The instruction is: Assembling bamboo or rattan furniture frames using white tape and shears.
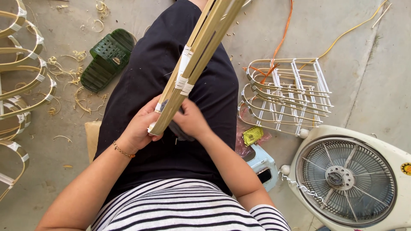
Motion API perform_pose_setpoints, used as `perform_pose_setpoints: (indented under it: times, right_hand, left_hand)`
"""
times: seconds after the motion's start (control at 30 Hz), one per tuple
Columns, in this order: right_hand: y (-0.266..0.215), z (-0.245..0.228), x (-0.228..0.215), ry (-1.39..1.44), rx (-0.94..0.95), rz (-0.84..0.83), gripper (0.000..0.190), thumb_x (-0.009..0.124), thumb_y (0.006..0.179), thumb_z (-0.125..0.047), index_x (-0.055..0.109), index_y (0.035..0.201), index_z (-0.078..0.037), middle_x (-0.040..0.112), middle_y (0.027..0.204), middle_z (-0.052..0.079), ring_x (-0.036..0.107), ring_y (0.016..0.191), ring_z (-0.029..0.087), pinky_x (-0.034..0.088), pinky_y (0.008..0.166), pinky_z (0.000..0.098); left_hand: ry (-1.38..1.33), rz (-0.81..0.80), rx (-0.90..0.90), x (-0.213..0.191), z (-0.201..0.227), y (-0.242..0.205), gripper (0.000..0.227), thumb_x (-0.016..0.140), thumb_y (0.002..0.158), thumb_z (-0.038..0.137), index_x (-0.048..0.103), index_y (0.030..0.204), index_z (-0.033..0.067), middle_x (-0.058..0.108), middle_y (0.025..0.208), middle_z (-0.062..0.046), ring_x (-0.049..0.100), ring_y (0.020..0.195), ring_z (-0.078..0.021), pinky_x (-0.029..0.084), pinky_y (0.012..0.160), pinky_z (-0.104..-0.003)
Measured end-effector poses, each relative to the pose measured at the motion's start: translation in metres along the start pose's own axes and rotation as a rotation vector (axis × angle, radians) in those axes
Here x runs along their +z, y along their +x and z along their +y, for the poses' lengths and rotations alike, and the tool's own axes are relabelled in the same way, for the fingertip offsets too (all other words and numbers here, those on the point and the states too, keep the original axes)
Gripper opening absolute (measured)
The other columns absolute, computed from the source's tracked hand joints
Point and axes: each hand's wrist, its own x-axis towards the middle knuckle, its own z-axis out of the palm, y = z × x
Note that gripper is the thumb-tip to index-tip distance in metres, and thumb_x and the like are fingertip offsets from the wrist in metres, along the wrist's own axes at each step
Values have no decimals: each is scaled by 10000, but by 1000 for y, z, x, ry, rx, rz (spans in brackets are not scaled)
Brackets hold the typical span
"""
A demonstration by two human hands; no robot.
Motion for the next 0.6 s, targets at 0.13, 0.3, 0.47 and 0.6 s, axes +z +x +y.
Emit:
perform_pose_setpoints:
  times: [0.13, 0.3, 0.47, 0.6]
  right_hand:
    - [18, -56, 12, -525, -227, 106, 315, 733, 886, -111, 674, 1171, 10, 729, 1175, 146, 665, 1156, 170, 517, 992, 339]
    - [23, -60, 20, -512, -282, 148, 289, 749, 851, -160, 692, 1091, -11, 756, 1039, 124, 721, 1017, 211, 560, 891, 379]
    - [31, -73, 15, -581, -3, 232, 296, 779, 817, -280, 648, 886, -24, 743, 816, 130, 732, 795, 199, 583, 743, 369]
    - [30, -50, 20, -792, -259, 143, 254, 762, 805, -242, 653, 882, -25, 710, 877, 160, 704, 845, 237, 566, 757, 350]
  left_hand:
    - [-37, 7, -10, -5, -1, 1, 598, 485, 895, 63, 493, 1491, 117, 597, 821, 2, 441, 438, -44, 380, 337, -222]
    - [-172, -57, -8, -17, -5, 4, 495, 498, 964, 115, 518, 1458, 143, 554, 666, 9, 427, 402, -58, 358, 339, -222]
    - [-201, -74, -42, -23, -13, 5, 349, 510, 986, 112, 538, 1331, 160, 529, 570, -7, 411, 385, -67, 340, 337, -226]
    - [-190, -37, -6, -29, -21, 8, 309, 519, 961, 81, 540, 1261, 151, 537, 570, -11, 398, 373, -71, 336, 331, -237]
